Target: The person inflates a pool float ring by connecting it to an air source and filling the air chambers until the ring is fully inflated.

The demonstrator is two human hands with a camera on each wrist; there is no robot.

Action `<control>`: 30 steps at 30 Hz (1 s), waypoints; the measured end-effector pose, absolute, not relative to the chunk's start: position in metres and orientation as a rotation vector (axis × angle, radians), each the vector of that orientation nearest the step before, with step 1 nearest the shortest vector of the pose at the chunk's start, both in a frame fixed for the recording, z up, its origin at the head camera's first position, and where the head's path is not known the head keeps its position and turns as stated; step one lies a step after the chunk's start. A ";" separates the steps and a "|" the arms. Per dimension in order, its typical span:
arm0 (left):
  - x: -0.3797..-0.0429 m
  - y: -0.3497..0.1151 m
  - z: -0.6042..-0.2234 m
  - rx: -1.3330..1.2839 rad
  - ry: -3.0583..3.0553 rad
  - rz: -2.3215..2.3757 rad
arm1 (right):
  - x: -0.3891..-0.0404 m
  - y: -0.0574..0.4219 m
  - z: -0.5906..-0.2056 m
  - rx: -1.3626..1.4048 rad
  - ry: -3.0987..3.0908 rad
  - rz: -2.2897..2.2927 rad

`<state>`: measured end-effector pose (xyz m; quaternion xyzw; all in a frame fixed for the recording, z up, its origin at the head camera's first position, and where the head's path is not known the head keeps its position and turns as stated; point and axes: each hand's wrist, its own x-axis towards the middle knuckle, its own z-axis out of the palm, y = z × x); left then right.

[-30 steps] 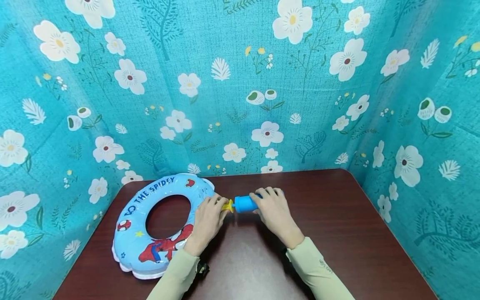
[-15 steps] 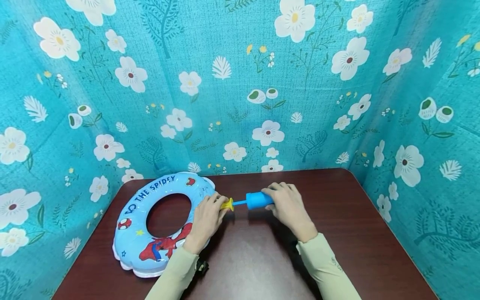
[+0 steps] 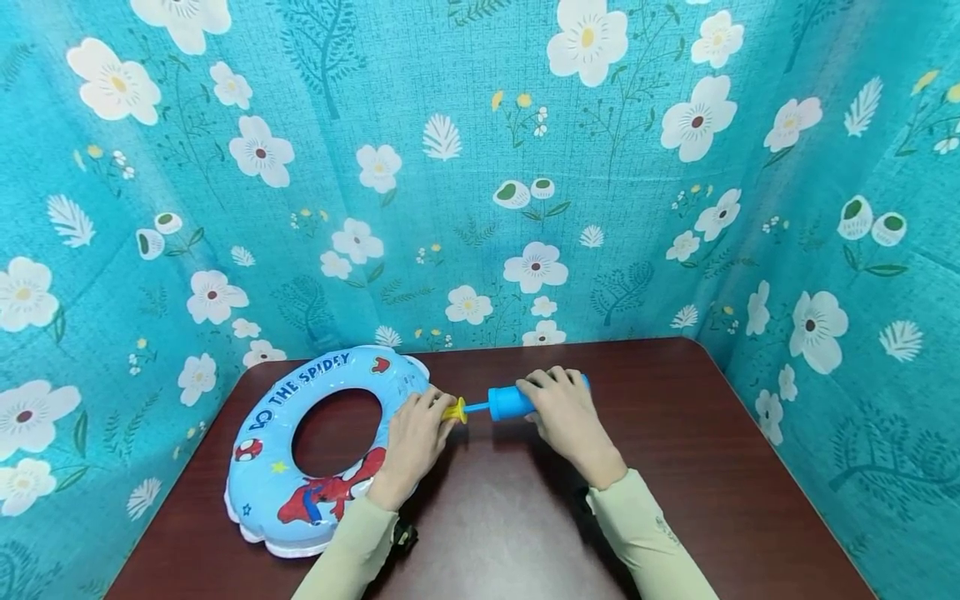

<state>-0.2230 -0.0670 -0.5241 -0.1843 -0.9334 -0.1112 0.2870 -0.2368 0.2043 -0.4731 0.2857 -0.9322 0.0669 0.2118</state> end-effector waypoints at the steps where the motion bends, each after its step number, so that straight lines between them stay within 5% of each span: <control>1: -0.223 -0.067 -0.524 -0.494 -2.493 -0.299 | -0.236 0.200 -0.476 0.797 -2.576 0.170; 12: -0.224 -0.066 -0.525 -0.501 -2.527 -0.340 | -0.231 0.177 -0.488 0.823 -2.529 0.176; 30: -0.223 -0.068 -0.522 -0.486 -2.517 -0.332 | -0.241 0.246 -0.454 0.747 -2.614 0.357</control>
